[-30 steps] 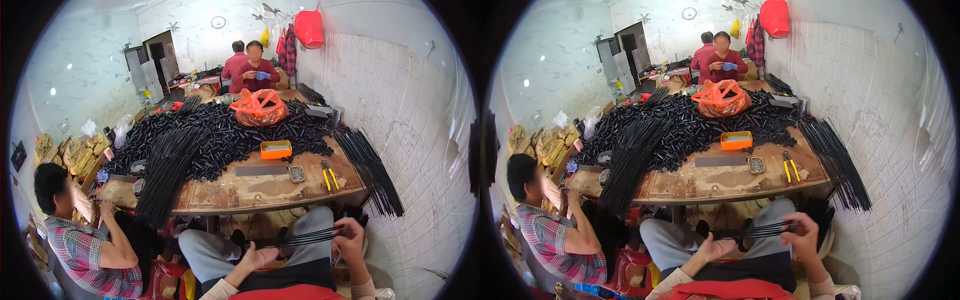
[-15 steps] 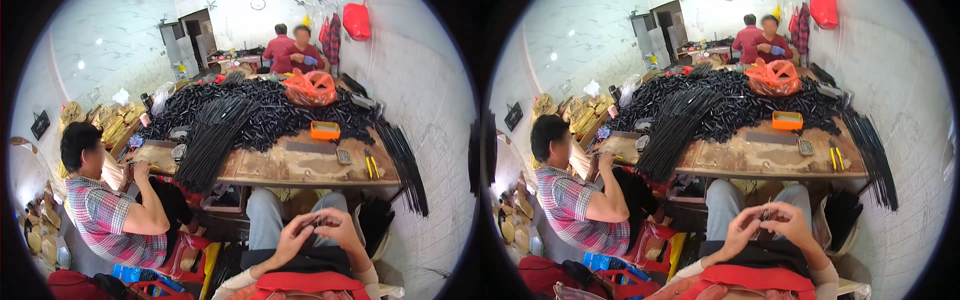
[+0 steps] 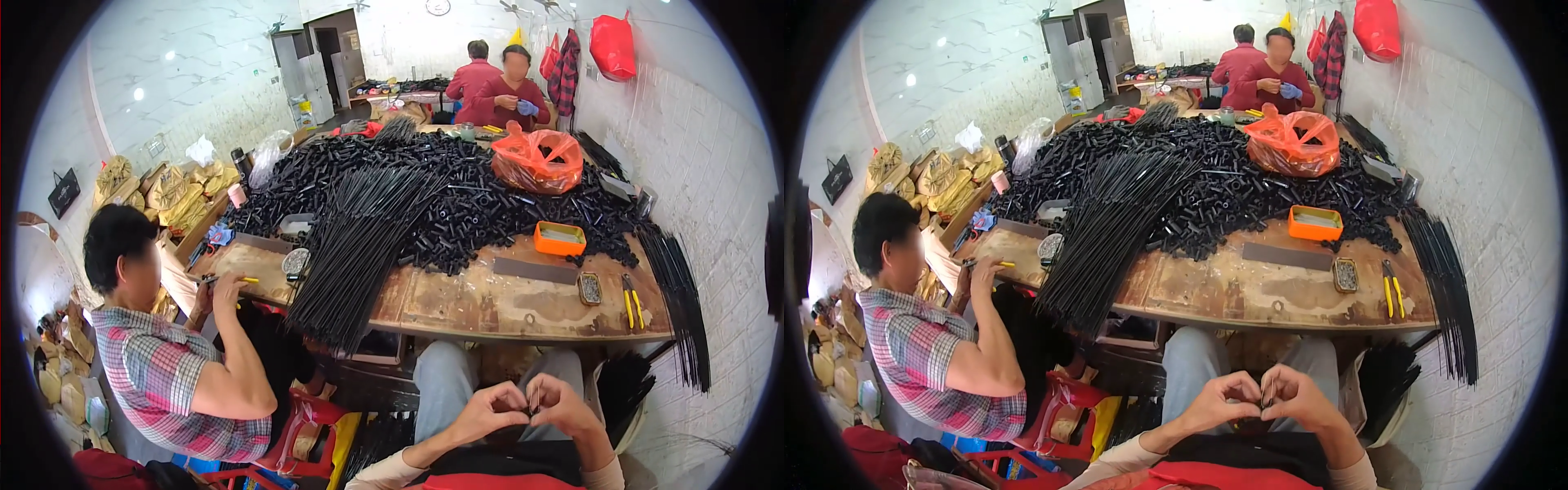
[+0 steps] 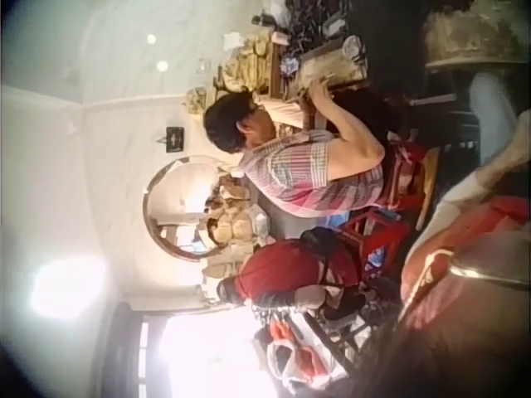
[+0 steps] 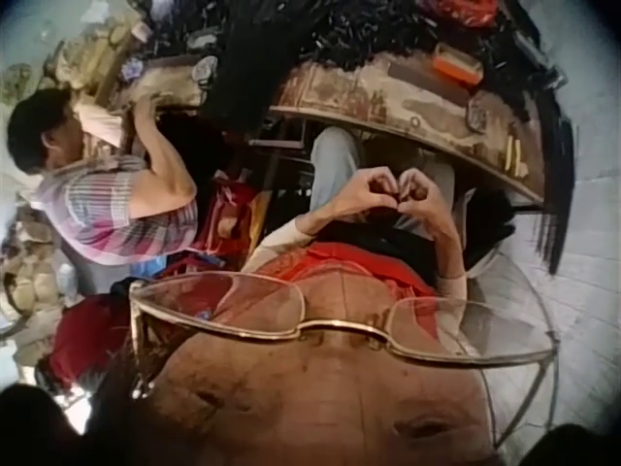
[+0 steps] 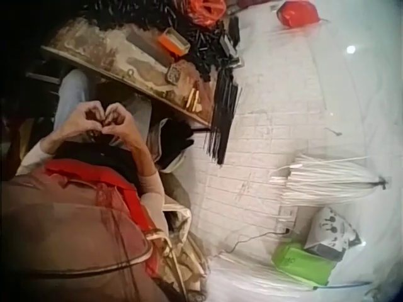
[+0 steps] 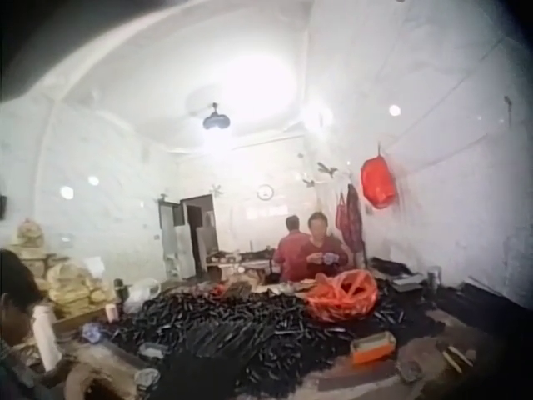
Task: Assembling, aligning, and trimming bundles of black plastic strips at a manufacturing workbench.
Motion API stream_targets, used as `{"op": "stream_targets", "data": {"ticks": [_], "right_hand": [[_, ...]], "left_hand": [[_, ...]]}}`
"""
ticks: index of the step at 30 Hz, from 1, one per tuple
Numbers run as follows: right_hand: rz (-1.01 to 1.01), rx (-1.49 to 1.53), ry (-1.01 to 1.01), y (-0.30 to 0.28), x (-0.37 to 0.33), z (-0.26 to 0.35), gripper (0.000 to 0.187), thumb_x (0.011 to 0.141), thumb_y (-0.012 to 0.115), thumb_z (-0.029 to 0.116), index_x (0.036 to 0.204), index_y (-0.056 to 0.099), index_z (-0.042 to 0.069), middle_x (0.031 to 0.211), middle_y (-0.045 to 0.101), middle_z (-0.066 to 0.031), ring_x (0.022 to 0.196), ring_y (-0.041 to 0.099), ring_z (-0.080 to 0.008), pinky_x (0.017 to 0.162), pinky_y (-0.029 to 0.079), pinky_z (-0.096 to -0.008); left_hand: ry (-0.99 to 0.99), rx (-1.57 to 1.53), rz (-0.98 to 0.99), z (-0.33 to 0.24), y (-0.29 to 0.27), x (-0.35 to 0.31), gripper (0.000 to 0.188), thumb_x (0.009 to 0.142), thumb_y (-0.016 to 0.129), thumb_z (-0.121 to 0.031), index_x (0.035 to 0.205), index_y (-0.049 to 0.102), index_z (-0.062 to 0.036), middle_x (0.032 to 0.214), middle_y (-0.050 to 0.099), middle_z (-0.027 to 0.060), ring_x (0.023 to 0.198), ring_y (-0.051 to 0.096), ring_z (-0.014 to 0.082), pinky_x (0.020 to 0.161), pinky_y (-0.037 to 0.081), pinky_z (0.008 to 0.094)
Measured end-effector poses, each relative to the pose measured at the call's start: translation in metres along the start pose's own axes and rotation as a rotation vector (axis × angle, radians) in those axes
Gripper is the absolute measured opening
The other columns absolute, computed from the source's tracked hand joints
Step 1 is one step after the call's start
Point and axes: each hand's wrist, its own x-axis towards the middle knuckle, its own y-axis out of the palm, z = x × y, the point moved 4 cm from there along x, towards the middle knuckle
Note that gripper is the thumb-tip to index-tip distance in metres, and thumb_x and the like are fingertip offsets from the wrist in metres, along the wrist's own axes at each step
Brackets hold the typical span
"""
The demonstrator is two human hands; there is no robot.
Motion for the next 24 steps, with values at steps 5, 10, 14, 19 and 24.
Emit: {"op": "stream_targets", "data": {"ticks": [5, 10, 14, 19, 24], "right_hand": [[0.015, -0.03, 0.035, -0.026, 0.002, 0.004, 0.027, 0.065, 0.076, -0.01, 0.082, 0.06, 0.003, 0.082, 0.058, -0.0019, 0.079, 0.057, -0.01, 0.071, 0.046, -0.0221], [0.013, 0.02, -0.087, -0.044, 0.015, 0.025, 0.025, 0.065, 0.074, -0.012, 0.077, 0.058, 0.003, 0.084, 0.058, -0.0033, 0.081, 0.057, -0.0112, 0.074, 0.046, -0.0238], [0.027, 0.134, -0.231, -0.055, 0.011, 0.024, 0.027, 0.065, 0.073, -0.015, 0.076, 0.057, 0.004, 0.09, 0.058, -0.0055, 0.084, 0.057, -0.0128, 0.074, 0.047, -0.0252], [-0.099, -0.007, -0.52, -0.063, -0.011, 0.016, 0.027, 0.068, 0.075, -0.012, 0.078, 0.056, 0.003, 0.09, 0.058, -0.0068, 0.083, 0.056, -0.0136, 0.074, 0.047, -0.0266], [-0.008, -0.078, -0.602, -0.052, -0.029, 0.024, 0.023, 0.071, 0.077, -0.007, 0.082, 0.058, 0.0, 0.091, 0.059, -0.0085, 0.085, 0.057, -0.016, 0.074, 0.045, -0.0255]], "left_hand": [[-0.055, 0.08, 0.087, -0.008, 0.004, 0.027, 0.018, 0.081, 0.075, -0.004, 0.093, 0.062, -0.0039, 0.082, 0.06, -0.0036, 0.08, 0.055, 0.0027, 0.071, 0.045, 0.0203], [-0.072, 0.036, -0.038, -0.024, 0.013, 0.052, 0.013, 0.083, 0.073, -0.003, 0.092, 0.063, -0.002, 0.086, 0.062, -0.0025, 0.079, 0.056, 0.0025, 0.069, 0.047, 0.0197], [-0.069, 0.04, -0.144, -0.018, 0.028, 0.057, 0.013, 0.082, 0.072, 0.0, 0.09, 0.062, -0.0016, 0.088, 0.061, -0.001, 0.081, 0.058, 0.0043, 0.072, 0.048, 0.0205], [0.212, 0.205, -0.384, -0.013, 0.06, 0.042, 0.015, 0.081, 0.071, 0.005, 0.086, 0.058, -0.0007, 0.091, 0.058, 0.0032, 0.083, 0.058, 0.0085, 0.074, 0.05, 0.0233], [0.187, 0.177, -0.342, -0.028, 0.077, 0.027, 0.017, 0.08, 0.071, 0.006, 0.086, 0.057, -0.002, 0.095, 0.062, 0.0066, 0.087, 0.06, 0.0112, 0.079, 0.051, 0.0271]]}}
